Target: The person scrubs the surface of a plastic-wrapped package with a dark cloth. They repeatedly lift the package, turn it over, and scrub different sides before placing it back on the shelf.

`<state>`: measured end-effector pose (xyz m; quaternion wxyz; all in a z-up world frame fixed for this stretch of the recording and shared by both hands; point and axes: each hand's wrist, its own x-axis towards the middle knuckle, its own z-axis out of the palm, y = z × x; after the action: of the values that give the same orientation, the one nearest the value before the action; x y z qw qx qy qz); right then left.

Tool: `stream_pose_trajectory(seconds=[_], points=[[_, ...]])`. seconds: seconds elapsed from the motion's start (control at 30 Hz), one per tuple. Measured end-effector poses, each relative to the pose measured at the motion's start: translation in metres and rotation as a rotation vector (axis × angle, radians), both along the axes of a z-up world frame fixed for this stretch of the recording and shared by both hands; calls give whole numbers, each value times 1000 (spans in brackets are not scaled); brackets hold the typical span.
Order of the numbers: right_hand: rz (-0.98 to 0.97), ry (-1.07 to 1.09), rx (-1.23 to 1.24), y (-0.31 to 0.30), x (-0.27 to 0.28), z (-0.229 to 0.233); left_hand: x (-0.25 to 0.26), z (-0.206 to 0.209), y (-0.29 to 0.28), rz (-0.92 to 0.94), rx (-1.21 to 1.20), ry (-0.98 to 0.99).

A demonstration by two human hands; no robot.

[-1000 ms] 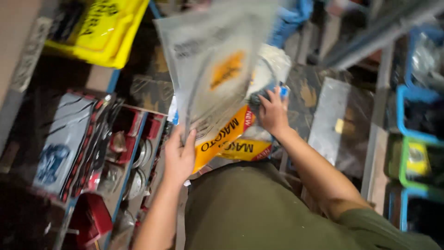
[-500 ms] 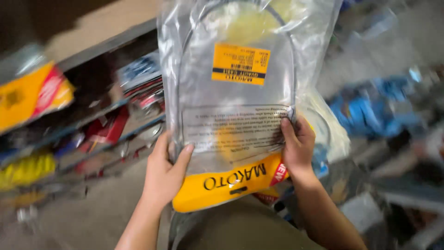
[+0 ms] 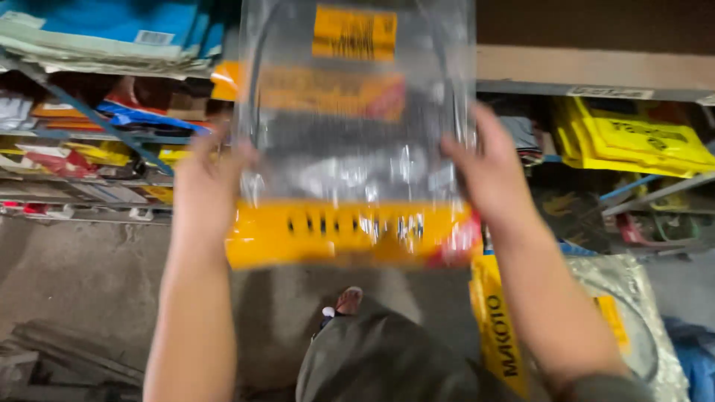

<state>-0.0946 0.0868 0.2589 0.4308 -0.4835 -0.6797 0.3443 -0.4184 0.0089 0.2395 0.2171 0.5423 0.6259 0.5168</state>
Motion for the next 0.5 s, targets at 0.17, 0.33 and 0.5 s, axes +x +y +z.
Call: stream_pose_trajectory(seconds=[0.17, 0.33, 0.5], points=[[-213, 329, -210, 46, -40, -21, -61, -7, 52, -55, 359, -378], [-118, -161, 309, -28, -53, -96, -46, -65, 19, -95, 368, 15], [-282, -462, 555, 7, -70, -116, -64, -81, 63, -10, 746, 407]])
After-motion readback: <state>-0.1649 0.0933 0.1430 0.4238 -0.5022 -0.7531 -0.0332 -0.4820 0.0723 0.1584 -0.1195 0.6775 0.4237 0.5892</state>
